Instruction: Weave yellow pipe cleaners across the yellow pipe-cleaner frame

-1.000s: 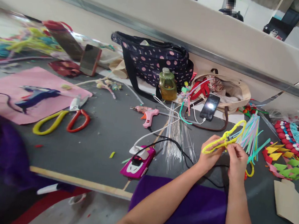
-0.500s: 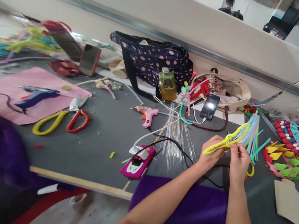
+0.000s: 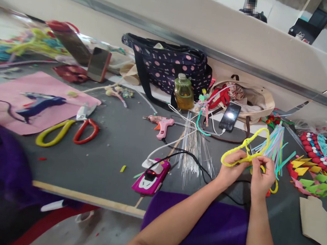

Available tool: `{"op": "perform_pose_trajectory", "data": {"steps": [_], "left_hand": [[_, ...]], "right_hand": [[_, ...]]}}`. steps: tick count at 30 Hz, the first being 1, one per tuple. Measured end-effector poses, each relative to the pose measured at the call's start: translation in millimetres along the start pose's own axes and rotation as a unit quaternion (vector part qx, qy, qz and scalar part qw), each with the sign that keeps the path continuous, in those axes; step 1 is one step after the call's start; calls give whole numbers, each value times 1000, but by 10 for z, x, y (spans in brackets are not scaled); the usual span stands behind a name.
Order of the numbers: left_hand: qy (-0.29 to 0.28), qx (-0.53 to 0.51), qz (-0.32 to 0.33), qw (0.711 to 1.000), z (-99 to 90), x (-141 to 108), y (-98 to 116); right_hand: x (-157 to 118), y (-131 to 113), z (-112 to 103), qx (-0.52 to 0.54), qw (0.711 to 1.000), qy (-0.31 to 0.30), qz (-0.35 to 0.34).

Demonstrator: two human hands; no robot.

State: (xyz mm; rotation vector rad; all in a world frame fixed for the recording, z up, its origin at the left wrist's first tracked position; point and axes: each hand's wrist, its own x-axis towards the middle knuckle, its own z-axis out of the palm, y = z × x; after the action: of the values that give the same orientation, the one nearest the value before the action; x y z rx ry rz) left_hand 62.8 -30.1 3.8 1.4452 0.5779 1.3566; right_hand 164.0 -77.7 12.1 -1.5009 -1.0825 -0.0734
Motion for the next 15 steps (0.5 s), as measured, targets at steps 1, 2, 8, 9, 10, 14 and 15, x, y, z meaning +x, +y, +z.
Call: {"op": "perform_pose_trajectory", "data": {"steps": [1,2,8,9,10,14,15], "left_hand": [[3,-2,-7,1000,-4,3,1],[6,-4,-14,1000,-9,5,1],[-11,-35,-44,998,-38,26,22],[-17,-39,-42,998,-40,31,30],[-21,-42,-41,998,-42,36,38],[-35,-48,-51,997,-38,38,59],[-37,-52,-60,996,-33,33,59]], "right_hand": [[6,9,-1,10,1000,3,4],[13,17,-2,17,1000,7,7],[33,65,4,59,997,4,49],[30,74,6,71,995,-2,70],[24,84,8,83,992,-8,95],[1,108,17,127,976,-20,174],[-3,106,20,138,973,-18,183]]}}
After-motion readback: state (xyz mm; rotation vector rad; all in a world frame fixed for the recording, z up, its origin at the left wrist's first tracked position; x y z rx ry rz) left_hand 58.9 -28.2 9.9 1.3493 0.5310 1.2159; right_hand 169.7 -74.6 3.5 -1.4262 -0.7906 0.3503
